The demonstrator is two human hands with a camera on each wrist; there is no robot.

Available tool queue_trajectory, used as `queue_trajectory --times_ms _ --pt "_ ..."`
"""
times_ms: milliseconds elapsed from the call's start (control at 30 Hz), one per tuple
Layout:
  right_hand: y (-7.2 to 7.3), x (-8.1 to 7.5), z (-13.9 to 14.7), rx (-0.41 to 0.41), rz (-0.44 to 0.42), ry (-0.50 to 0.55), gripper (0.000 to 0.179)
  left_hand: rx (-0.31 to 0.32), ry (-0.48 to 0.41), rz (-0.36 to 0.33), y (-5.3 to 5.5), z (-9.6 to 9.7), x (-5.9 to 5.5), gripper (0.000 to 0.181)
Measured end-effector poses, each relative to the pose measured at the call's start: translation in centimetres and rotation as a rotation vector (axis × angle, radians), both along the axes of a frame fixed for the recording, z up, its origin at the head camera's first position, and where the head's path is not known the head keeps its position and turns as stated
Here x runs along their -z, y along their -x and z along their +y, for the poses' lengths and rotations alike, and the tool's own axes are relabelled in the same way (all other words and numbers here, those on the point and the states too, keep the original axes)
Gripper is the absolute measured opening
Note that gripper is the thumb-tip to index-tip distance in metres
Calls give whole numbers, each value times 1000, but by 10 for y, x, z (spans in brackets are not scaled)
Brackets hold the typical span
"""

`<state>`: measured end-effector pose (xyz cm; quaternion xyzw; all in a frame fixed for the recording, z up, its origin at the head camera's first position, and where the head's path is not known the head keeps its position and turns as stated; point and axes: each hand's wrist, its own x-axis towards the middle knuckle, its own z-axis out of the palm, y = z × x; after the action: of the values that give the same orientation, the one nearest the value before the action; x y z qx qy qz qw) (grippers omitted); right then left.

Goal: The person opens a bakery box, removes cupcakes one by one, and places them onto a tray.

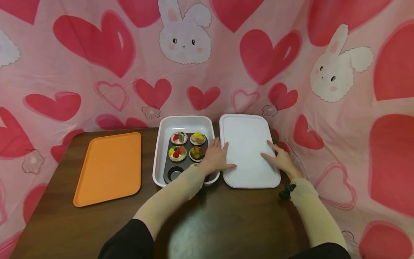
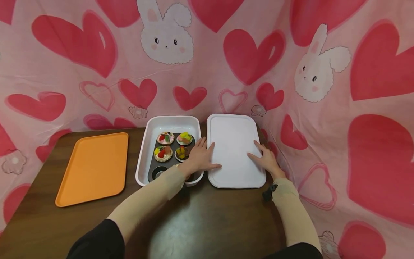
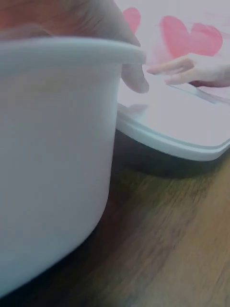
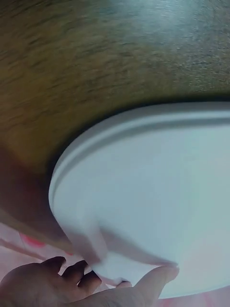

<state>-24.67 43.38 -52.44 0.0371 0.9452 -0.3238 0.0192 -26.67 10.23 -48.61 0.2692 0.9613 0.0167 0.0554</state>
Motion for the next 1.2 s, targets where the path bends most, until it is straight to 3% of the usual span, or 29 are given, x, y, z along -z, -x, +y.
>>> queue_trajectory --times_ms 267,467,667,900,1200 --pt "1 13 0 -9 -76 -35 94 12 186 -24 5 14 -3 116" --pt "2 19 -6 -76 -60 -120 90 38 329 -47 3 24 6 106" --pt "2 20 -10 -103 -28 -149 88 32 394 -41 4 28 8 108" --pt "1 17 -15 -127 -32 -213 87 41 322 -30 6 24 13 103" --pt "1 9 -20 -138 -14 -218 93 109 28 -7 12 5 8 78"
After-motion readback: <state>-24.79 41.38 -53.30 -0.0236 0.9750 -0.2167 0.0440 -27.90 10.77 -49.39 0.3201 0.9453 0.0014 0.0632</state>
